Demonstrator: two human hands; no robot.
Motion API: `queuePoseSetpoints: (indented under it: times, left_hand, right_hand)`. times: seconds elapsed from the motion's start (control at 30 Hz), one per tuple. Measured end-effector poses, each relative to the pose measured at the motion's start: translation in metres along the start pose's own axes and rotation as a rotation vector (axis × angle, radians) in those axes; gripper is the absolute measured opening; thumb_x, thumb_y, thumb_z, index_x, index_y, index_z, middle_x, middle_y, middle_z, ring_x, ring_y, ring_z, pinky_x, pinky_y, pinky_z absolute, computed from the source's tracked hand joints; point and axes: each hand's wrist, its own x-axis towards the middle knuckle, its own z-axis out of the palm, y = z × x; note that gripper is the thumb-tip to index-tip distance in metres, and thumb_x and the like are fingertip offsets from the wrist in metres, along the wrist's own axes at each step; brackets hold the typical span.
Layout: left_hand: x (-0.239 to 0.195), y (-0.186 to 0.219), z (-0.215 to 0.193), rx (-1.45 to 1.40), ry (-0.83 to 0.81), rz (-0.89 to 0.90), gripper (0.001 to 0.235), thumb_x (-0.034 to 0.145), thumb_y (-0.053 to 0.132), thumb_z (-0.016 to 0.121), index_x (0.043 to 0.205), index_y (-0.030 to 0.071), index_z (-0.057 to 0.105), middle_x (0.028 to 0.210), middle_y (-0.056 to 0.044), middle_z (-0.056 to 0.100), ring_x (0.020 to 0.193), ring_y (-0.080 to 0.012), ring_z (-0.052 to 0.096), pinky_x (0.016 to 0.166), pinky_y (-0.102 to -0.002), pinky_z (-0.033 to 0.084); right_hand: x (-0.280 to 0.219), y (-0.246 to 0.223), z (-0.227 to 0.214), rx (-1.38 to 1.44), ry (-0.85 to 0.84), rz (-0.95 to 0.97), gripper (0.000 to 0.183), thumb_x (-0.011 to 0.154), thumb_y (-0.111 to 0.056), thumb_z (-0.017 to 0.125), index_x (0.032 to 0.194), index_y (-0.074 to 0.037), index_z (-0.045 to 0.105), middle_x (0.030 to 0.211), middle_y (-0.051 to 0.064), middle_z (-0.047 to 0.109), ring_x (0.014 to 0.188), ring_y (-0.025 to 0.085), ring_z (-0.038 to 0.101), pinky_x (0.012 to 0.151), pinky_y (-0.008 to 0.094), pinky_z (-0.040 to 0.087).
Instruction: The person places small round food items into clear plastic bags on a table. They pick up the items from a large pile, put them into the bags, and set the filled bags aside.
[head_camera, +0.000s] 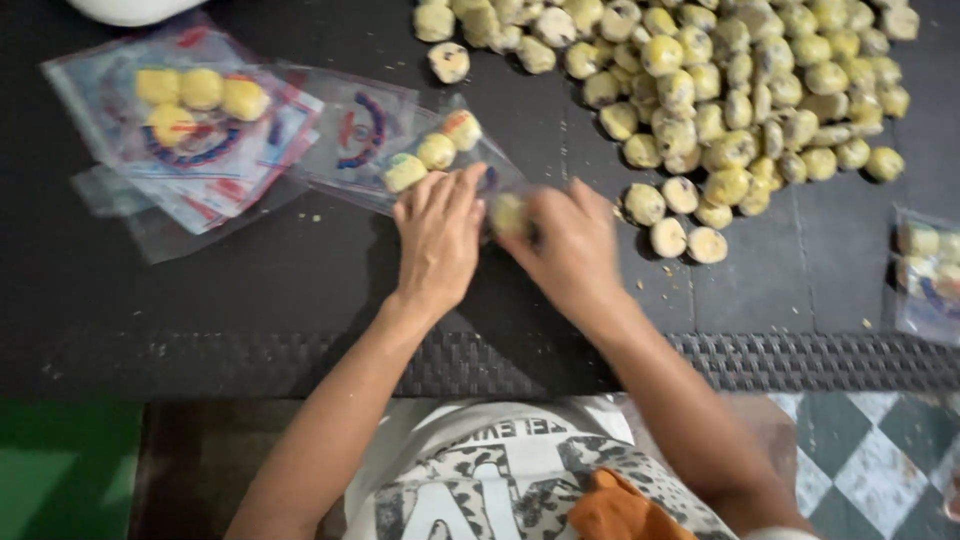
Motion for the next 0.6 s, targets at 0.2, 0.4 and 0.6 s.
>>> queuePoseSetpoints:
  times: [0.2, 0.4, 0.6]
  left_hand:
    - [0.0, 0.003, -0.008, 0.016, -0.008, 0.01, 0.031, 0.104, 0.02, 0.042, 0.135, 0.015, 0.049, 0.123, -0.004, 0.057, 0.122, -0.0228, 0.047, 0.095, -0.043, 0.036]
    - [0.0, 0.0, -0.001, 0.076, 0.026, 0.117, 0.032, 0.105, 0.025, 0.042, 0.134, 0.016, 0.052, 0.127, -0.003, 0.056, 0.123, -0.0207, 0.045, 0.098, -0.042, 0.032]
    - [0.006, 0.009, -0.018, 0.033, -0.024, 0.103, 0.034, 0.093, 0.015, 0.06, 0.127, 0.013, 0.057, 0.127, 0.001, 0.057, 0.116, -0.0232, 0.047, 0.093, -0.042, 0.032]
  right_hand:
    - [0.011, 0.012, -0.007, 0.118, -0.061, -0.102, 0.029, 0.083, -0.018, 0.071, 0.111, -0.016, 0.064, 0.113, 0.002, 0.066, 0.099, 0.025, 0.06, 0.075, 0.038, 0.042]
    - [0.033, 0.094, -0.011, -0.548, 0.028, 0.01, 0.034, 0.087, -0.016, 0.07, 0.118, -0.007, 0.058, 0.107, 0.011, 0.062, 0.097, 0.03, 0.05, 0.078, 0.042, 0.038]
    - [0.044, 0.094, -0.008, -0.525, -0.012, 0.0, 0.023, 0.096, -0.029, 0.065, 0.103, -0.007, 0.065, 0.094, 0.007, 0.053, 0.094, 0.03, 0.044, 0.075, 0.045, 0.035]
